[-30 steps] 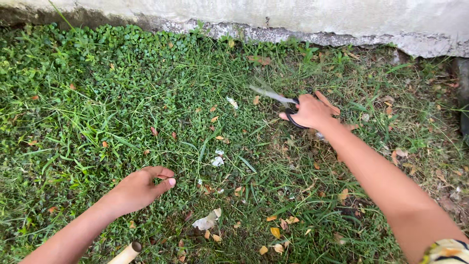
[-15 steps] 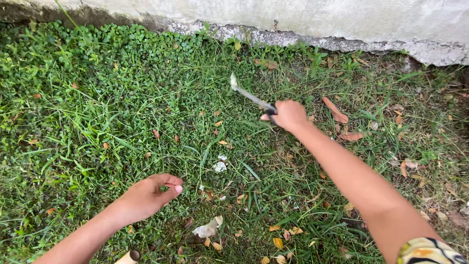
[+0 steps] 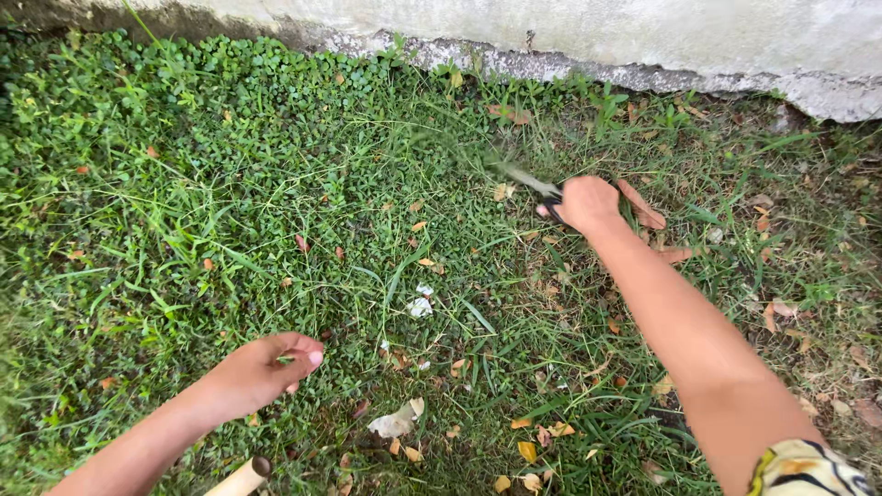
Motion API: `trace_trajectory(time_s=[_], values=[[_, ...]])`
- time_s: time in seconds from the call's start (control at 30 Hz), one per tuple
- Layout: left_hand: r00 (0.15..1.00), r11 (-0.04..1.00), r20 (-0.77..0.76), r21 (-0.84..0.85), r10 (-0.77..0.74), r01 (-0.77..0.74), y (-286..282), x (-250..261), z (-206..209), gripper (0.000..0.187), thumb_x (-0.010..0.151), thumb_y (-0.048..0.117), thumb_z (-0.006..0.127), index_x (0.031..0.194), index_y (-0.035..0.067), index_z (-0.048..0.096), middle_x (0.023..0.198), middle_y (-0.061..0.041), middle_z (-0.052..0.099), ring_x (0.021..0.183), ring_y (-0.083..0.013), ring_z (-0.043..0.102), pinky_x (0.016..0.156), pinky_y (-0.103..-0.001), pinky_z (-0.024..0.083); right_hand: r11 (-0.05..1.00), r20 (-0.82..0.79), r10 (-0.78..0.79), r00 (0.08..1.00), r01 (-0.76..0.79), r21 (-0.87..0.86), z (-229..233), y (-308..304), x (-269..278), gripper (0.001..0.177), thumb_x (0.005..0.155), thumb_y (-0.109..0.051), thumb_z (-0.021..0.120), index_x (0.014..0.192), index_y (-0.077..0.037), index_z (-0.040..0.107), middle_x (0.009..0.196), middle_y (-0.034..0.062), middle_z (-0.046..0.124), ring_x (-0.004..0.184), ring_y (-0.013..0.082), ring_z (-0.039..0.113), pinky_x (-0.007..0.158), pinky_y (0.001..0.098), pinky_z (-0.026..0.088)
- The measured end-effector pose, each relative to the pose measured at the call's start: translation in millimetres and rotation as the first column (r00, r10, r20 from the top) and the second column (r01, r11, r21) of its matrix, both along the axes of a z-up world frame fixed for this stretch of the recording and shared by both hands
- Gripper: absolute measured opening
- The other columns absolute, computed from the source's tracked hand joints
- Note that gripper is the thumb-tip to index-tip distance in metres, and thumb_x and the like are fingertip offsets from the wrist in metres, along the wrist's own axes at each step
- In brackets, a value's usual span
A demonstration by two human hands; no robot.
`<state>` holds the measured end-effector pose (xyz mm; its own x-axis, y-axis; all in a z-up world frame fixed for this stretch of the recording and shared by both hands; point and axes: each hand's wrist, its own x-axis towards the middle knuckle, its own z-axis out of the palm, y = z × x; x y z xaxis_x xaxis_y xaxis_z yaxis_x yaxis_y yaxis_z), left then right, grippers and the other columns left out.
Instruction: The person cuts small patches of grass and weeds using scissors while kneeling outdoors, occasionally pulling the cut vegetation by hand.
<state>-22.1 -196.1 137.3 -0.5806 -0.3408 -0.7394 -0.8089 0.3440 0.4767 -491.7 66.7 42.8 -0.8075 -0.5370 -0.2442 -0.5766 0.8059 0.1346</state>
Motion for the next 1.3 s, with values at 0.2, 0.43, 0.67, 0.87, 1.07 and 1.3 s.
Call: trace_trajectory(time_s=[0.2, 0.43, 0.67, 0.87, 1.07, 1.3], values=[[0.99, 0.999, -0.139, 0.034, 0.008, -0.003, 15.9, -39.5, 32.9, 0.047, 0.092, 0.047, 0.067, 0.127, 0.016, 0.071, 0.094, 0.0, 0.078, 0.077, -0.0126, 0.064, 0.078, -0.032, 0.056, 0.915, 0.07, 0.088, 0.994, -0.053, -0.399, 55.0, -12.3, -15.1, 0.073, 0.078, -0.075, 0.074, 0.084, -0.002, 0.068, 0.081, 0.018, 0.07, 0.079, 0.0374, 0.069, 0.073, 0.0519, 0.054], [0.971, 0.998, -0.237, -0.047, 0.022, -0.034, 16.7, -139.3, 109.0, 0.042, 0.093, 0.045, 0.065, 0.125, 0.019, 0.074, 0.105, -0.003, 0.079, 0.092, -0.0184, 0.07, 0.091, -0.04, 0.053, 0.97, -0.104, 0.14, 0.985, -0.158, -0.187, 151.1, 154.7, -83.3, 0.083, 0.07, -0.072, 0.079, 0.099, 0.005, 0.067, 0.103, 0.0234, 0.066, 0.1, 0.0412, 0.065, 0.083, 0.0524, 0.054], [0.975, 0.917, -0.221, -0.393, -0.022, -0.068, 22.9, -190.0, 243.7, 0.053, 0.098, 0.057, 0.055, 0.114, 0.012, 0.079, 0.11, -0.01, 0.078, 0.106, -0.0228, 0.07, 0.101, -0.046, 0.052, 0.972, -0.159, -0.047, 0.986, 0.008, -0.236, 194.8, 281.9, -162.9, 0.085, 0.069, -0.076, 0.076, 0.095, 0.004, 0.072, 0.111, 0.0267, 0.069, 0.109, 0.043, 0.066, 0.09, 0.0518, 0.055], [0.983, 0.91, -0.162, -0.386, 0.092, -0.149, 31.8, -184.5, 285.4, 0.05, 0.1, 0.051, 0.061, 0.126, 0.012, 0.077, 0.109, -0.016, 0.073, 0.097, -0.024, 0.069, 0.092, -0.043, 0.053, 0.982, 0.062, -0.191, 0.98, 0.191, 0.008, 191.3, 262.5, -176.3, 0.089, 0.071, -0.085, 0.066, 0.104, -0.003, 0.076, 0.111, 0.0233, 0.073, 0.109, 0.0385, 0.071, 0.092, 0.0474, 0.058], [0.968, 0.955, -0.25, -0.292, -0.023, -0.052, 2.8, -242.3, 245.5, 0.052, 0.093, 0.056, 0.064, 0.127, 0.019, 0.073, 0.109, -0.009, 0.079, 0.103, -0.0208, 0.072, 0.1, -0.046, 0.053, 0.923, -0.219, -0.114, 0.969, 0.184, 0.338, 139.2, 264.7, -177.7, 0.098, 0.074, -0.085, 0.066, 0.122, 0.001, 0.067, 0.123, 0.0139, 0.064, 0.115, 0.0287, 0.065, 0.094, 0.0383, 0.056], [0.96, 0.968, -0.205, -0.201, -0.19, 0.148, 15.1, -306.6, 129.5, 0.059, 0.093, 0.062, 0.055, 0.133, 0.021, 0.068, 0.112, -0.007, 0.079, 0.109, -0.0197, 0.071, 0.11, -0.051, 0.047, 0.843, -0.262, -0.271, 0.926, 0.359, 0.4, 64.3, 231.5, -181.7, 0.093, 0.081, -0.079, 0.066, 0.129, 0.001, 0.06, 0.123, 0.0139, 0.06, 0.115, 0.0264, 0.061, 0.094, 0.0364, 0.054]])
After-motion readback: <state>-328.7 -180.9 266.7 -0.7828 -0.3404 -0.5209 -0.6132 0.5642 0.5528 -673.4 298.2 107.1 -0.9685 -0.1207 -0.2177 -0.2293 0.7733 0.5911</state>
